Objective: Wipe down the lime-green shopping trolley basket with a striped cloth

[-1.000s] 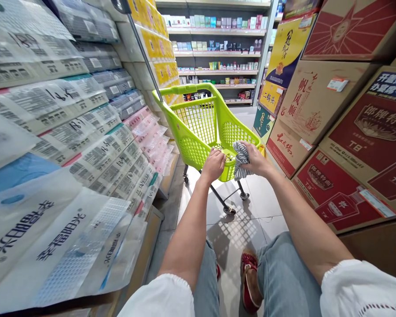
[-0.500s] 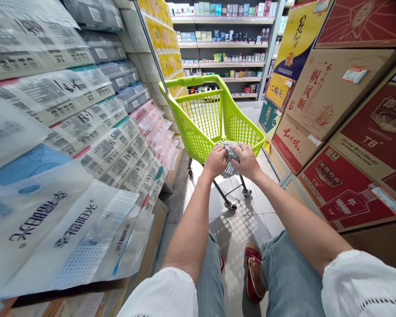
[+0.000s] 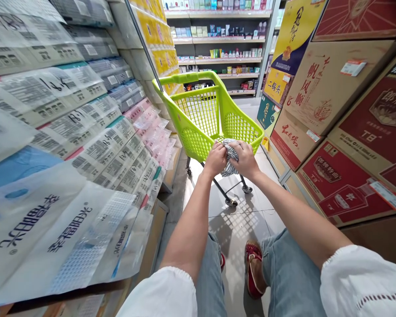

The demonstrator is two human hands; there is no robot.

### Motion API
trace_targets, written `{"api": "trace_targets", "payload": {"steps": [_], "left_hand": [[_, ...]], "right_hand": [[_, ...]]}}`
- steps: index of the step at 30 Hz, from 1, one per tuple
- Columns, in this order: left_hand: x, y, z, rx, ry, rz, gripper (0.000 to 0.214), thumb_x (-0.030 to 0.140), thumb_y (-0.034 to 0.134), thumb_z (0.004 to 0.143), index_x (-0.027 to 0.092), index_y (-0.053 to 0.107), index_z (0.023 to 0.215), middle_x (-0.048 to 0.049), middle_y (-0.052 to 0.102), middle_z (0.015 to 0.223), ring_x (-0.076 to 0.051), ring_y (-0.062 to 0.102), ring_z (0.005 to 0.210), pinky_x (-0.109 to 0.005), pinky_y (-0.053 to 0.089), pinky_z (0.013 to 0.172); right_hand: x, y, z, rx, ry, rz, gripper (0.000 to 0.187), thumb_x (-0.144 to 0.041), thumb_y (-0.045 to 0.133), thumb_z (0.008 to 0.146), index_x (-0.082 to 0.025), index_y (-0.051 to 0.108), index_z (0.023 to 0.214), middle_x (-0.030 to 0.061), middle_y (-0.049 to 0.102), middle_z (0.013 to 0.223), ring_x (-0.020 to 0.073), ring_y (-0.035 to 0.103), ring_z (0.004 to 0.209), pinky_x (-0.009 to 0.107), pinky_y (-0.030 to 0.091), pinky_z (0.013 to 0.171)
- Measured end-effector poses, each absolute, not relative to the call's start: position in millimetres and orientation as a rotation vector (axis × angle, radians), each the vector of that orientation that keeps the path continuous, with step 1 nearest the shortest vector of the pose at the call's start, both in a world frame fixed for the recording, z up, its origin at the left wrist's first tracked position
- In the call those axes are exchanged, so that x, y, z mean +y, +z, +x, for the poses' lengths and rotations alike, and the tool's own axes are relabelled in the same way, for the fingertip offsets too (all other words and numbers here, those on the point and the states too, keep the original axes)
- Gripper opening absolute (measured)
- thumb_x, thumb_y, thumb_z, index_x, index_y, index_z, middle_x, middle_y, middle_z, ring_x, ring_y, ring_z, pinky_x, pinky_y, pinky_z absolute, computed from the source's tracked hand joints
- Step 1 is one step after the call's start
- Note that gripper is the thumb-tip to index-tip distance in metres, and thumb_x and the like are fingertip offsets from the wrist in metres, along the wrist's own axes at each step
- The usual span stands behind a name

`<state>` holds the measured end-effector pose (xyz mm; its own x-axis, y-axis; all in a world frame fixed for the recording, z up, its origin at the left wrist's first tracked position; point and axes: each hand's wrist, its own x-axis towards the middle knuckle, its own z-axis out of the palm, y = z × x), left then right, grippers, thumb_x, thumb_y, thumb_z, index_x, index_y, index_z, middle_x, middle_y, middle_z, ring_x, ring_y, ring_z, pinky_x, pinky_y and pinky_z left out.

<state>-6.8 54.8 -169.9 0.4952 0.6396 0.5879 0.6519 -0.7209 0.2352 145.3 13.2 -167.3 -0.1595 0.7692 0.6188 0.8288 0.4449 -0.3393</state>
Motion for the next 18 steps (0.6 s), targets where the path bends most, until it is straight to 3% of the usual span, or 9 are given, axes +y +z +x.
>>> {"api": "trace_targets", "payload": {"steps": [7,13,18], "left_hand": [[59,-159,-6,-0.986,-0.935,-2.898,0.030,0.027,0.035,0.095,0.022,0.064,0.101,-0.0053,0.065,0.112,-0.019,0.053,0.113,-0.043,0.030,0.113],[69,-161,0,-0.940,-0.938,-2.918,0.030,0.025,0.038,0.093,0.024,0.062,0.113,-0.0043,0.053,0.135,-0.020,0.045,0.125,-0.045,0.031,0.112],[78,-165,4,-0.963,-0.951,-2.872,0.031,0.016,0.040,0.089,0.026,0.064,0.106,-0.0034,0.062,0.118,-0.019,0.045,0.124,-0.046,0.021,0.117]], "right_hand": [[19,-190,199,-1.763,-0.186,-1.366,0.047,-0.026,0.057,0.075,-0.020,0.049,0.120,0.0123,0.045,0.126,0.0276,0.040,0.124,0.045,0.036,0.104],[2,-225,197,-2.012,-0.356,-1.169,0.040,-0.035,0.063,0.075,-0.021,0.054,0.112,0.0124,0.042,0.122,0.0290,0.041,0.122,0.046,0.041,0.100],[11,-233,182,-2.021,-0.479,-1.206,0.041,-0.037,0.060,0.080,-0.021,0.054,0.118,0.0130,0.041,0.123,0.0302,0.040,0.121,0.047,0.041,0.099]]}}
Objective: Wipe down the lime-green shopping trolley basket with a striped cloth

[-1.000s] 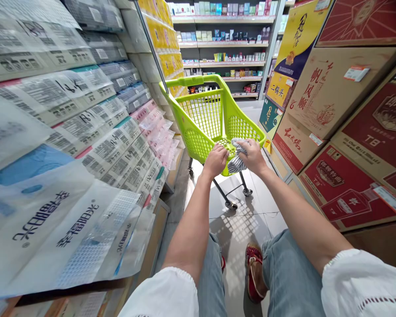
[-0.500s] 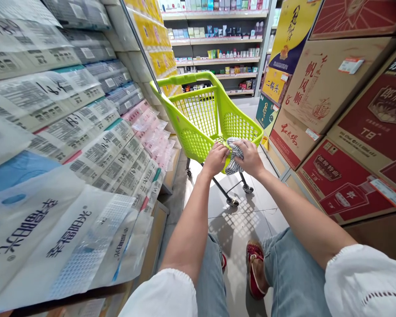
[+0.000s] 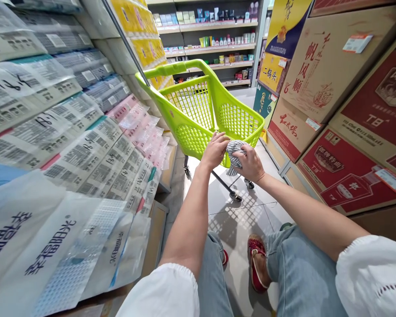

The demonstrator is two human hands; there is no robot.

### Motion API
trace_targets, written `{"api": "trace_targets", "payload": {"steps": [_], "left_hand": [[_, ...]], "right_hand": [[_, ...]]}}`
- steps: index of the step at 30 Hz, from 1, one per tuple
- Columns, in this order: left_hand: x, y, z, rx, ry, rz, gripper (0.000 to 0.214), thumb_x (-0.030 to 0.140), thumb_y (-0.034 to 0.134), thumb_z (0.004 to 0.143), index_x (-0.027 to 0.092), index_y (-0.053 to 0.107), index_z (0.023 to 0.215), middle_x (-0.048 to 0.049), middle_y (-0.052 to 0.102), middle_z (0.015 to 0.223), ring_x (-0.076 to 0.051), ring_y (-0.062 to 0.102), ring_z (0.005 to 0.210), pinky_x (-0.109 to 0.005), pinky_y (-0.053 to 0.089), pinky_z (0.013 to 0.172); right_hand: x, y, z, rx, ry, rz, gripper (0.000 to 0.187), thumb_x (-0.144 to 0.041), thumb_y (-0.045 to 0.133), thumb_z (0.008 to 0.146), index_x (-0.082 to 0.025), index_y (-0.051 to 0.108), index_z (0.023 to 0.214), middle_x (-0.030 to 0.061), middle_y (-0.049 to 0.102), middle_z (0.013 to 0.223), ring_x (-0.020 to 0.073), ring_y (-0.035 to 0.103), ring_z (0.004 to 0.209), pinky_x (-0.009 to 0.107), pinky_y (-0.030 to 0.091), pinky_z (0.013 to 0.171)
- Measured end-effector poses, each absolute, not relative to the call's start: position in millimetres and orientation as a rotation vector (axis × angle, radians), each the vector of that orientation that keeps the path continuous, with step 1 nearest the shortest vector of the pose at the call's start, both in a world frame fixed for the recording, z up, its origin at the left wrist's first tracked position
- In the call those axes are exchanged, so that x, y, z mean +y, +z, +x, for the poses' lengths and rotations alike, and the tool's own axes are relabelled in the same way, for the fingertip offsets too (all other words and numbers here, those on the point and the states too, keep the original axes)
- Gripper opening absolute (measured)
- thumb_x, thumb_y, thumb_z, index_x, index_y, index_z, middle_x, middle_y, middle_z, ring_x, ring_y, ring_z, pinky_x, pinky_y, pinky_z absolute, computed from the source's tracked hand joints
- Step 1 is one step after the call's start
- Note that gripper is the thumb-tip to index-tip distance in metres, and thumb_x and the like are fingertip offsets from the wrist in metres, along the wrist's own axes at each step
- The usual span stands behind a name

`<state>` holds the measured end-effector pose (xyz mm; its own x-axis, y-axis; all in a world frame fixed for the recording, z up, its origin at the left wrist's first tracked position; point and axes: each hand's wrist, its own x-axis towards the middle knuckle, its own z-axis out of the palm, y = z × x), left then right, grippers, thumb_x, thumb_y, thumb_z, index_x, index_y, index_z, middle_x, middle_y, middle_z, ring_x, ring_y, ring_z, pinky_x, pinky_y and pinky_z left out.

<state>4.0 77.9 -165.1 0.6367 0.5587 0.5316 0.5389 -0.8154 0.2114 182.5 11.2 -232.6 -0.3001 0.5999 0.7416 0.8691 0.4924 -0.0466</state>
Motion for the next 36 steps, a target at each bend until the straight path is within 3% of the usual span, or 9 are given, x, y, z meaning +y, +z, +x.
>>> {"api": "trace_targets", "payload": {"steps": [4,10,14,17,23,27,32,36], "left_hand": [[84,-167,9,0.913,0.901,2.836,0.030,0.015,0.043,0.087,0.024,0.067,0.104,-0.0040,0.066,0.099,-0.019,0.052,0.105,-0.043,0.028,0.111],[90,-158,16,0.789,0.880,2.819,0.030,0.025,0.040,0.093,0.023,0.066,0.106,-0.0057,0.067,0.101,-0.019,0.055,0.100,-0.037,0.041,0.095],[97,-156,19,0.771,0.905,2.829,0.029,0.030,0.040,0.094,0.023,0.065,0.106,-0.0049,0.065,0.111,-0.019,0.053,0.109,-0.039,0.037,0.101],[100,-161,27,0.875,0.977,2.841,0.028,0.032,0.040,0.095,0.024,0.067,0.098,-0.0030,0.066,0.097,-0.019,0.054,0.102,-0.041,0.033,0.104],[98,-168,48,0.862,1.078,2.835,0.030,0.032,0.040,0.094,0.022,0.069,0.090,-0.0050,0.065,0.085,-0.020,0.051,0.087,-0.036,0.040,0.086],[101,-170,55,0.869,1.122,2.822,0.030,0.033,0.041,0.094,0.023,0.069,0.090,-0.0052,0.065,0.085,-0.020,0.050,0.085,-0.036,0.039,0.085],[105,-172,55,0.861,1.146,2.814,0.029,0.035,0.042,0.094,0.023,0.069,0.092,-0.0054,0.066,0.087,-0.020,0.052,0.086,-0.036,0.039,0.086],[105,-173,54,0.844,1.167,2.810,0.030,0.032,0.041,0.094,0.023,0.069,0.093,-0.0050,0.066,0.088,-0.019,0.053,0.088,-0.036,0.039,0.088]], "right_hand": [[23,-244,171,-1.988,-0.590,-1.288,0.036,-0.035,0.054,0.085,-0.019,0.055,0.117,0.0148,0.043,0.121,0.0296,0.043,0.113,0.046,0.044,0.093],[29,-255,183,-1.987,-0.614,-1.326,0.034,-0.036,0.052,0.087,-0.019,0.056,0.116,0.0137,0.045,0.116,0.0277,0.045,0.110,0.046,0.045,0.092],[21,-248,198,-1.978,-0.601,-1.329,0.038,-0.035,0.054,0.085,-0.019,0.053,0.119,0.0135,0.043,0.120,0.0280,0.042,0.115,0.044,0.043,0.096],[17,-244,198,-1.934,-0.559,-1.391,0.041,-0.037,0.054,0.085,-0.020,0.051,0.122,0.0139,0.041,0.123,0.0293,0.040,0.119,0.046,0.042,0.098],[28,-254,196,-1.863,-0.538,-1.503,0.043,-0.038,0.054,0.084,-0.015,0.051,0.120,0.0160,0.040,0.121,0.0313,0.039,0.117,0.046,0.042,0.095],[33,-273,203,-1.877,-0.563,-1.571,0.040,-0.035,0.053,0.085,-0.015,0.052,0.119,0.0162,0.042,0.122,0.0306,0.040,0.114,0.044,0.042,0.092],[25,-297,208,-2.162,-0.529,-1.649,0.033,-0.023,0.046,0.088,-0.019,0.055,0.120,0.0152,0.050,0.113,0.0266,0.046,0.099,0.038,0.044,0.076],[22,-284,212,-2.141,-0.558,-1.617,0.031,-0.024,0.046,0.089,-0.022,0.056,0.119,0.0132,0.051,0.111,0.0249,0.046,0.099,0.036,0.044,0.078]]}}
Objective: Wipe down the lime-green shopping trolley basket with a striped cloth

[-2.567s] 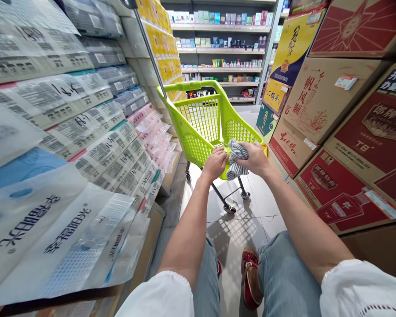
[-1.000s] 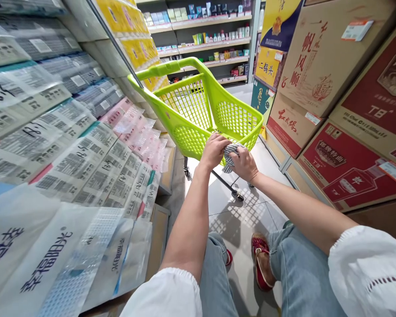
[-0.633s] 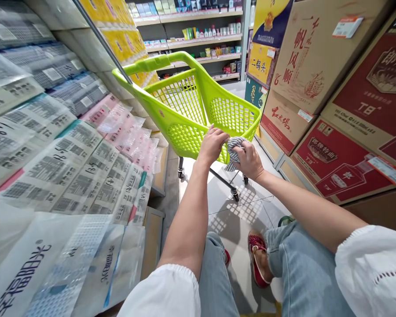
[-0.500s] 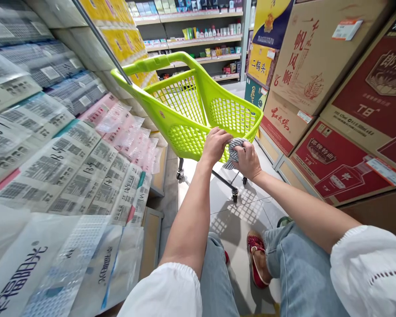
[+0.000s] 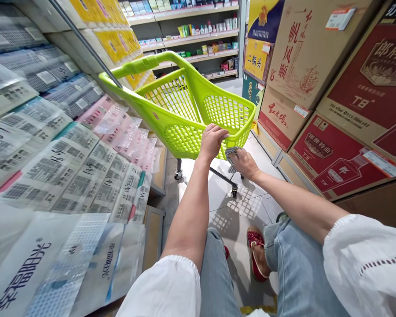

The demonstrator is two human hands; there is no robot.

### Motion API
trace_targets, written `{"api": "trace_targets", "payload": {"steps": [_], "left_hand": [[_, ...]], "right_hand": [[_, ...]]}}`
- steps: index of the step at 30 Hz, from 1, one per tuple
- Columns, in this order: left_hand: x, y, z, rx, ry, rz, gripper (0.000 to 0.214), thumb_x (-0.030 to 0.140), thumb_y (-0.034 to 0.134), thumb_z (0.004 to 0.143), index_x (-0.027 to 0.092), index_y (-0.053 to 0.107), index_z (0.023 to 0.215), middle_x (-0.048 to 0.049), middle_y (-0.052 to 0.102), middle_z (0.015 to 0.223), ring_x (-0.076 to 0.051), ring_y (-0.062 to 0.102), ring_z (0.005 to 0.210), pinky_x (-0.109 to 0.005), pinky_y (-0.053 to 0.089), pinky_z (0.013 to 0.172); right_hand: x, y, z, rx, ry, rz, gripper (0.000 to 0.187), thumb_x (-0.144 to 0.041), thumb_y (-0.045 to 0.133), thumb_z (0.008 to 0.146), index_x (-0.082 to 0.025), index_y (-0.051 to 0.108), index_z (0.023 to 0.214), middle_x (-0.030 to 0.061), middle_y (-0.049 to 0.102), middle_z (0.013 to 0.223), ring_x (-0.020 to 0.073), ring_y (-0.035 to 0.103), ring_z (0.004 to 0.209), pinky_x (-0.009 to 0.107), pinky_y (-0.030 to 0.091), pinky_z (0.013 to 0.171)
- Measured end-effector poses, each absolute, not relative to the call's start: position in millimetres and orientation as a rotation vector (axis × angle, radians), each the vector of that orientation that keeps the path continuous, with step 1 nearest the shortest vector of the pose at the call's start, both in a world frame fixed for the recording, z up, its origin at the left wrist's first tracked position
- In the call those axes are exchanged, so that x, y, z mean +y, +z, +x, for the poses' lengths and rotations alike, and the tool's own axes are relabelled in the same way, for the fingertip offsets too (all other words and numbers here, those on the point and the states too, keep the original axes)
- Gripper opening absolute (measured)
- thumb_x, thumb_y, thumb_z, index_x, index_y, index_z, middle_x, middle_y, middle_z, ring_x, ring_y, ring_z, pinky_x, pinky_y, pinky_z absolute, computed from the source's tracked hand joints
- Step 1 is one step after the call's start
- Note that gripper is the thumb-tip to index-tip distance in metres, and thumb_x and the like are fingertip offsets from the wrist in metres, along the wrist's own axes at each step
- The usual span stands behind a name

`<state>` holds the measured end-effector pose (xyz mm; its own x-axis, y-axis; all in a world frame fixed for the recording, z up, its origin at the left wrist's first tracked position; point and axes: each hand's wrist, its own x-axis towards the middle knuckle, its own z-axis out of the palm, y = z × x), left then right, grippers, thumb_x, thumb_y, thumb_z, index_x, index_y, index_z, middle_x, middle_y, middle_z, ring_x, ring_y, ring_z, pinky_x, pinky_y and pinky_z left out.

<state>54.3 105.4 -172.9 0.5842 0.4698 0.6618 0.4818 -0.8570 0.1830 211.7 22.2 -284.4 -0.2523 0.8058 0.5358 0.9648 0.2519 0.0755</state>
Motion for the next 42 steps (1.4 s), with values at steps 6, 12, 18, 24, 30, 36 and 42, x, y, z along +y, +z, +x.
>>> {"api": "trace_targets", "payload": {"steps": [6,12,18,24,30,36,42], "left_hand": [[105,-173,57,-0.908,-1.141,-2.784,0.028,0.033,0.042,0.094,0.024,0.069,0.093,-0.0038,0.067,0.090,-0.019,0.054,0.088,-0.037,0.037,0.093],[106,-174,58,-0.965,-1.125,-2.790,0.028,0.031,0.042,0.093,0.024,0.069,0.092,-0.0039,0.067,0.091,-0.019,0.055,0.090,-0.038,0.037,0.096],[103,-172,57,-0.995,-1.129,-2.782,0.028,0.034,0.043,0.093,0.023,0.069,0.092,-0.0036,0.067,0.094,-0.018,0.055,0.094,-0.038,0.032,0.104],[100,-170,55,-0.984,-1.141,-2.799,0.026,0.031,0.044,0.093,0.023,0.069,0.092,-0.0029,0.067,0.092,-0.018,0.055,0.093,-0.039,0.029,0.107],[104,-172,56,-0.964,-1.175,-2.803,0.026,0.031,0.044,0.092,0.024,0.069,0.092,-0.0024,0.066,0.091,-0.018,0.055,0.093,-0.040,0.028,0.109],[105,-172,55,-0.993,-1.164,-2.802,0.025,0.029,0.043,0.092,0.024,0.068,0.093,-0.0034,0.066,0.093,-0.019,0.056,0.095,-0.043,0.028,0.110],[97,-168,52,-1.016,-1.131,-2.759,0.029,0.034,0.039,0.094,0.022,0.066,0.092,-0.0038,0.066,0.095,-0.019,0.055,0.100,-0.046,0.027,0.112]], "right_hand": [[25,-238,207,-1.948,-0.569,-1.547,0.033,-0.030,0.048,0.089,-0.023,0.053,0.121,0.0118,0.045,0.118,0.0256,0.043,0.109,0.041,0.043,0.089],[31,-261,195,-2.021,-0.449,-1.710,0.033,-0.027,0.044,0.090,-0.021,0.053,0.122,0.0140,0.049,0.114,0.0271,0.046,0.102,0.040,0.044,0.080],[23,-288,192,-2.234,-0.504,-1.703,0.027,-0.021,0.042,0.090,-0.020,0.058,0.112,0.0123,0.054,0.103,0.0249,0.047,0.095,0.035,0.043,0.072],[24,-249,195,-2.078,-0.563,-1.636,0.031,-0.030,0.043,0.091,-0.020,0.056,0.117,0.0123,0.051,0.108,0.0248,0.045,0.098,0.036,0.043,0.078],[34,-242,193,-2.033,-0.618,-1.611,0.029,-0.030,0.041,0.092,-0.023,0.057,0.116,0.0106,0.051,0.110,0.0242,0.045,0.099,0.037,0.043,0.081],[31,-265,188,-2.199,-0.509,-1.687,0.029,-0.024,0.042,0.091,-0.021,0.055,0.117,0.0116,0.054,0.106,0.0247,0.046,0.096,0.038,0.041,0.077],[21,-258,208,-2.343,-0.335,-1.563,0.036,-0.024,0.059,0.077,-0.021,0.058,0.113,0.0095,0.053,0.110,0.0228,0.047,0.100,0.032,0.044,0.079]]}}
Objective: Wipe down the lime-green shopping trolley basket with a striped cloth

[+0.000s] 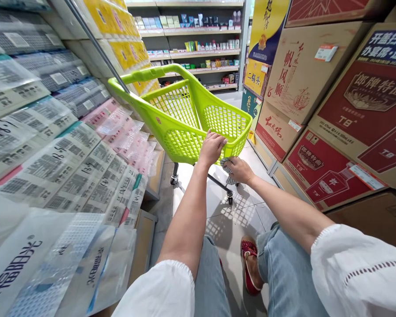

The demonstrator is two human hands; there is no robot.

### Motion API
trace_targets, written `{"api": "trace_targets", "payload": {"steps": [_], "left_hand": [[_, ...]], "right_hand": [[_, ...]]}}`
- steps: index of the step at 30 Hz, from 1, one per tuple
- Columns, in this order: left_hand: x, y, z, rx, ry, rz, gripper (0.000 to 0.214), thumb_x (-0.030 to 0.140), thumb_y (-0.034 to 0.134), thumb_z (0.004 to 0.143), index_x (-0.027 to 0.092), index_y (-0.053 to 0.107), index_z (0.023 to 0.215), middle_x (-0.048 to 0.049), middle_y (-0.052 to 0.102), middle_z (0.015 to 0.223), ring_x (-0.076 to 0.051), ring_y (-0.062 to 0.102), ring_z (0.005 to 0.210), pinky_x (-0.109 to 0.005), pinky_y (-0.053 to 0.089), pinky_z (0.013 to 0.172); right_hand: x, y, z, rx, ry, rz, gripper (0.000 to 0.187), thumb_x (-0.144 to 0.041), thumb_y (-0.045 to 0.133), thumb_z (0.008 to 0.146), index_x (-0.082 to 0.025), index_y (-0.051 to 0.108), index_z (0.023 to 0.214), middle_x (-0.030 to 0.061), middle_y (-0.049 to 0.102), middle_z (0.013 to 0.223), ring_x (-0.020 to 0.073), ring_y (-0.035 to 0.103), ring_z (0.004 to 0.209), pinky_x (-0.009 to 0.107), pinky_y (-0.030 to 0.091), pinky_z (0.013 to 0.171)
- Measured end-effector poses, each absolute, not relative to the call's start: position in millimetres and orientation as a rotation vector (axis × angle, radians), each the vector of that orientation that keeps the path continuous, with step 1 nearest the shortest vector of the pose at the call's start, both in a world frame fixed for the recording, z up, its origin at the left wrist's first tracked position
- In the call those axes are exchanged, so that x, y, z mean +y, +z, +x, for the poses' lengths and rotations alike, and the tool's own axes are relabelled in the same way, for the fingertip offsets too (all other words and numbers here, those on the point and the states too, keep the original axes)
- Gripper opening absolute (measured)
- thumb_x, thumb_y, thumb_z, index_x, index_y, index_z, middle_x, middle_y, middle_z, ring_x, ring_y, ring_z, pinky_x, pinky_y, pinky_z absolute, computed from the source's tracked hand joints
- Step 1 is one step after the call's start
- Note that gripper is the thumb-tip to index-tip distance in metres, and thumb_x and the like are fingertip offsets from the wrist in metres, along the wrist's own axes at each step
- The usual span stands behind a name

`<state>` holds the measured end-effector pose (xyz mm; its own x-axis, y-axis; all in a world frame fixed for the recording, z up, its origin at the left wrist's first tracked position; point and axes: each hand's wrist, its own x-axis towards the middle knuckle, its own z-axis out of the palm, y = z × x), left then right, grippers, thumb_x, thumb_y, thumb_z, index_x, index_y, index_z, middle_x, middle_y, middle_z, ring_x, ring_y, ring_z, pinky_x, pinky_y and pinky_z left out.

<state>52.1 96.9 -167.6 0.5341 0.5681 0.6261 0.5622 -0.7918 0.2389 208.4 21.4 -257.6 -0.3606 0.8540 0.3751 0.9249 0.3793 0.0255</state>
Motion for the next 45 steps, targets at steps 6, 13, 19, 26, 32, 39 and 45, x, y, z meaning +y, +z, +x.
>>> {"api": "trace_targets", "payload": {"steps": [6,13,19,26,32,39,45], "left_hand": [[82,-157,64,1.072,1.204,2.797,0.031,0.034,0.039,0.094,0.020,0.064,0.085,-0.0054,0.066,0.096,-0.021,0.052,0.110,-0.046,0.027,0.112],[68,-171,92,1.208,1.114,2.796,0.028,0.025,0.042,0.090,0.019,0.062,0.070,-0.0090,0.063,0.074,-0.025,0.055,0.088,-0.047,0.040,0.093],[72,-180,84,1.146,1.085,2.788,0.031,0.029,0.040,0.092,0.021,0.060,0.071,-0.0064,0.063,0.079,-0.022,0.053,0.088,-0.042,0.039,0.089],[69,-176,64,1.062,1.015,2.842,0.033,0.034,0.040,0.093,0.022,0.060,0.070,-0.0038,0.063,0.076,-0.020,0.053,0.085,-0.038,0.038,0.084],[70,-171,52,0.982,0.979,2.857,0.033,0.033,0.039,0.092,0.021,0.061,0.071,-0.0033,0.062,0.074,-0.019,0.053,0.083,-0.036,0.037,0.082],[73,-168,35,0.940,0.952,2.867,0.030,0.030,0.043,0.090,0.019,0.061,0.069,-0.0029,0.061,0.070,-0.018,0.052,0.080,-0.033,0.038,0.080],[68,-160,24,0.971,0.918,2.905,0.030,0.028,0.043,0.090,0.019,0.062,0.068,-0.0043,0.063,0.072,-0.018,0.054,0.081,-0.035,0.040,0.086]], "right_hand": [[13,-210,241,-1.915,-0.385,-1.474,0.034,-0.026,0.058,0.071,-0.021,0.061,0.105,0.0092,0.048,0.114,0.0248,0.047,0.108,0.036,0.044,0.091],[23,-165,247,-1.719,-0.376,-1.520,0.050,-0.021,0.054,0.073,-0.020,0.053,0.122,0.0110,0.045,0.129,0.0287,0.042,0.119,0.043,0.038,0.099],[40,-166,241,-2.021,-0.167,-1.537,0.048,-0.016,0.056,0.066,-0.023,0.062,0.113,0.0053,0.059,0.121,0.0239,0.052,0.107,0.037,0.042,0.095],[31,-156,226,-1.969,-0.138,-1.621,0.036,-0.020,0.056,0.067,-0.021,0.066,0.102,0.0051,0.065,0.105,0.0216,0.057,0.097,0.032,0.046,0.084],[20,-152,214,-1.960,-0.137,-1.649,0.034,-0.022,0.056,0.068,-0.021,0.066,0.101,0.0060,0.064,0.103,0.0220,0.057,0.096,0.031,0.045,0.081],[15,-151,200,-1.949,-0.063,-1.640,0.038,-0.023,0.056,0.067,-0.021,0.065,0.104,0.0062,0.063,0.104,0.0235,0.056,0.098,0.035,0.044,0.085],[14,-156,200,-1.985,0.002,-1.475,0.044,-0.021,0.055,0.067,-0.022,0.061,0.112,0.0042,0.063,0.108,0.0227,0.055,0.100,0.035,0.043,0.089]]}}
